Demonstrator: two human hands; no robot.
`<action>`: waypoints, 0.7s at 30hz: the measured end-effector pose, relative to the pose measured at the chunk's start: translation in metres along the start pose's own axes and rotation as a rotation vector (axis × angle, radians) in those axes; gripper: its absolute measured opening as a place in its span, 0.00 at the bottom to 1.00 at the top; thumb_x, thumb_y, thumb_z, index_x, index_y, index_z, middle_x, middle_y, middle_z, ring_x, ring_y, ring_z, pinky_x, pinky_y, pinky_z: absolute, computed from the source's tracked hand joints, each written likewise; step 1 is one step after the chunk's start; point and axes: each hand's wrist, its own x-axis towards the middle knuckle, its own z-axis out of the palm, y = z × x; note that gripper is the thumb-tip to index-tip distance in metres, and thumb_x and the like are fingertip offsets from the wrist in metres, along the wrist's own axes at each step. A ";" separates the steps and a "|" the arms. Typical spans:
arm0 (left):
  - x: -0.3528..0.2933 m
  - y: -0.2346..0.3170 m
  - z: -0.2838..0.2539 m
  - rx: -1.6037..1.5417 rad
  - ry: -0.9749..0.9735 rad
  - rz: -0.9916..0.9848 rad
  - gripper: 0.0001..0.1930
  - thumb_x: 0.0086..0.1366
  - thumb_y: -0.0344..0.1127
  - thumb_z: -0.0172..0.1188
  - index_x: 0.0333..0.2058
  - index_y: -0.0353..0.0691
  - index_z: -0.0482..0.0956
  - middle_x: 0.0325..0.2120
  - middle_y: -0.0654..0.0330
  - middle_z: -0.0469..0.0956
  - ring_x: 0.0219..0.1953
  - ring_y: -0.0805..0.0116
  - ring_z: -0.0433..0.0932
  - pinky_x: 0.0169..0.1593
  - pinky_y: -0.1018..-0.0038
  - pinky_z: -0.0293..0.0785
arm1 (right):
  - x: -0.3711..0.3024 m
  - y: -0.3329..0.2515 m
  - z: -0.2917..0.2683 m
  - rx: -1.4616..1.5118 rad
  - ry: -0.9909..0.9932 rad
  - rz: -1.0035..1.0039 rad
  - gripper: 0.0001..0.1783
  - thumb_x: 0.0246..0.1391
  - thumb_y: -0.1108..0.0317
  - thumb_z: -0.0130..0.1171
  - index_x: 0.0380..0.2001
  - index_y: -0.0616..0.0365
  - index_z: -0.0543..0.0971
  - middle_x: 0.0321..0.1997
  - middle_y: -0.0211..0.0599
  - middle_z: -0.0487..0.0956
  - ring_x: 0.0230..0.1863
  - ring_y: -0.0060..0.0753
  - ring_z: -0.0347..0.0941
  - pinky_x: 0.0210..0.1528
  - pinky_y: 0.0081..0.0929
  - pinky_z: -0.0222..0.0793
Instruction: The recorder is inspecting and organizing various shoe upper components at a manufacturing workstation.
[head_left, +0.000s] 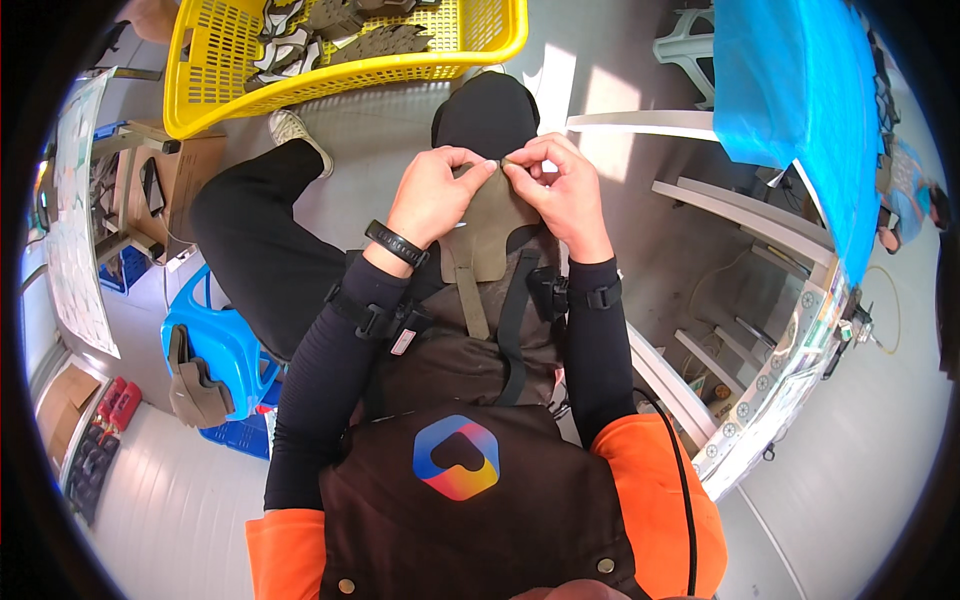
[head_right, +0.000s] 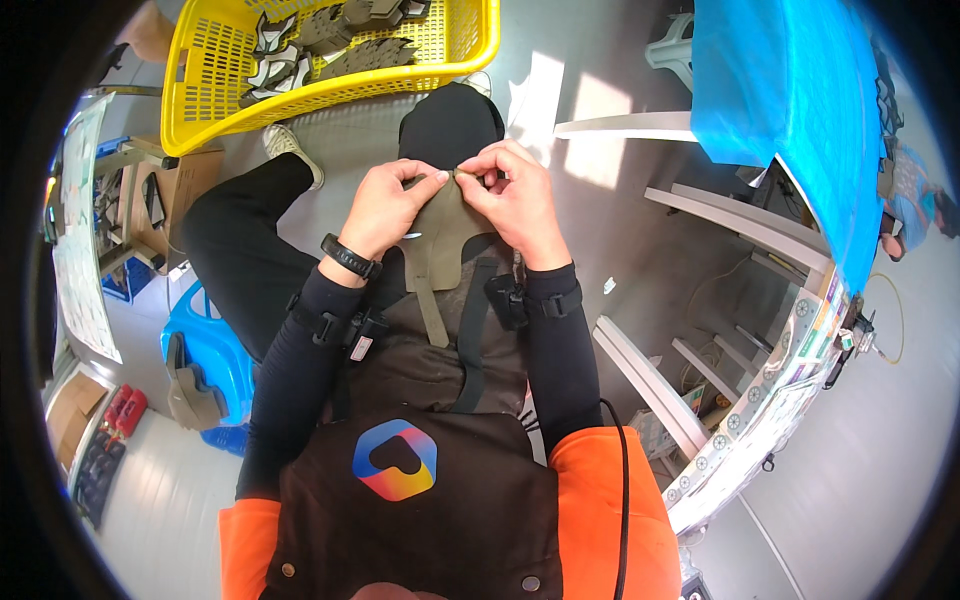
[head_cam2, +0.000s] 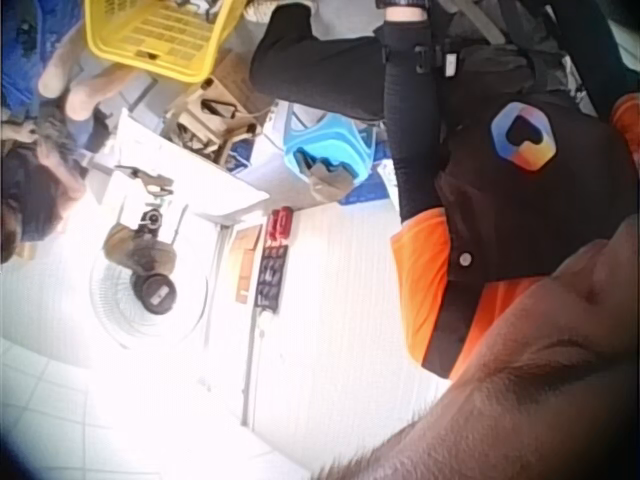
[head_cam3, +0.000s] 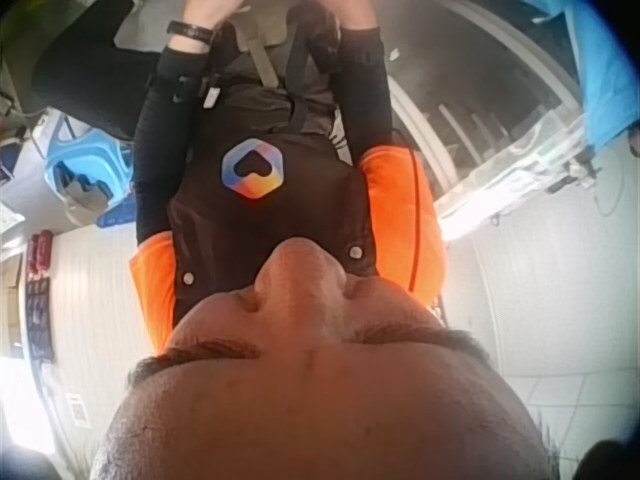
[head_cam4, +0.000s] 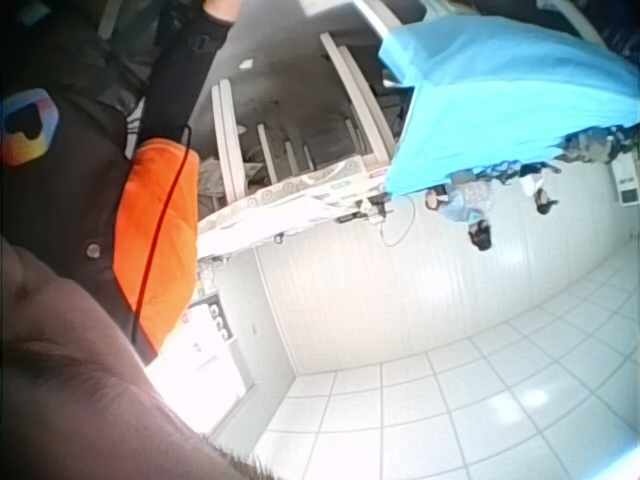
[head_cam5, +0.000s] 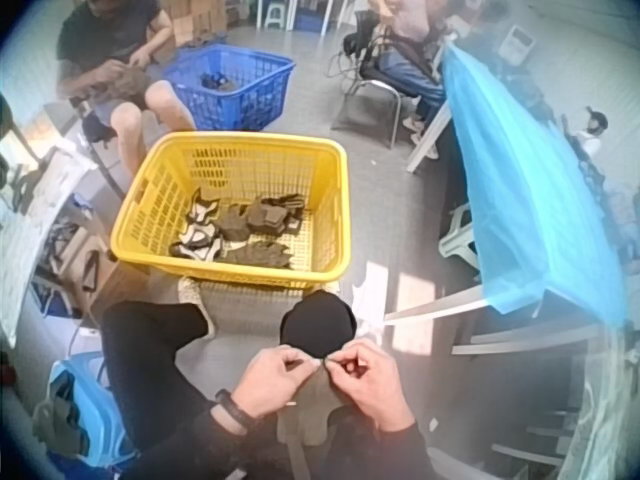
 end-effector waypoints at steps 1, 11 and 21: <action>0.000 0.000 0.000 0.005 -0.002 0.004 0.10 0.61 0.35 0.62 0.33 0.32 0.82 0.27 0.61 0.81 0.29 0.78 0.76 0.35 0.79 0.71 | 0.000 0.000 -0.002 0.001 -0.001 0.000 0.06 0.41 0.77 0.67 0.27 0.61 0.81 0.28 0.27 0.74 0.25 0.17 0.66 0.29 0.17 0.65; 0.000 0.002 0.002 0.032 0.011 0.055 0.10 0.61 0.35 0.62 0.33 0.32 0.82 0.27 0.61 0.81 0.30 0.78 0.75 0.36 0.79 0.71 | -0.002 -0.003 -0.005 0.002 -0.029 0.033 0.06 0.41 0.76 0.66 0.27 0.61 0.81 0.28 0.27 0.74 0.25 0.16 0.66 0.29 0.17 0.65; 0.001 -0.007 0.004 0.080 0.052 0.128 0.11 0.60 0.37 0.63 0.32 0.33 0.82 0.27 0.61 0.81 0.30 0.77 0.75 0.36 0.77 0.71 | -0.031 -0.020 -0.002 -0.058 -0.094 0.044 0.07 0.40 0.76 0.66 0.27 0.61 0.80 0.28 0.27 0.74 0.26 0.17 0.67 0.30 0.17 0.66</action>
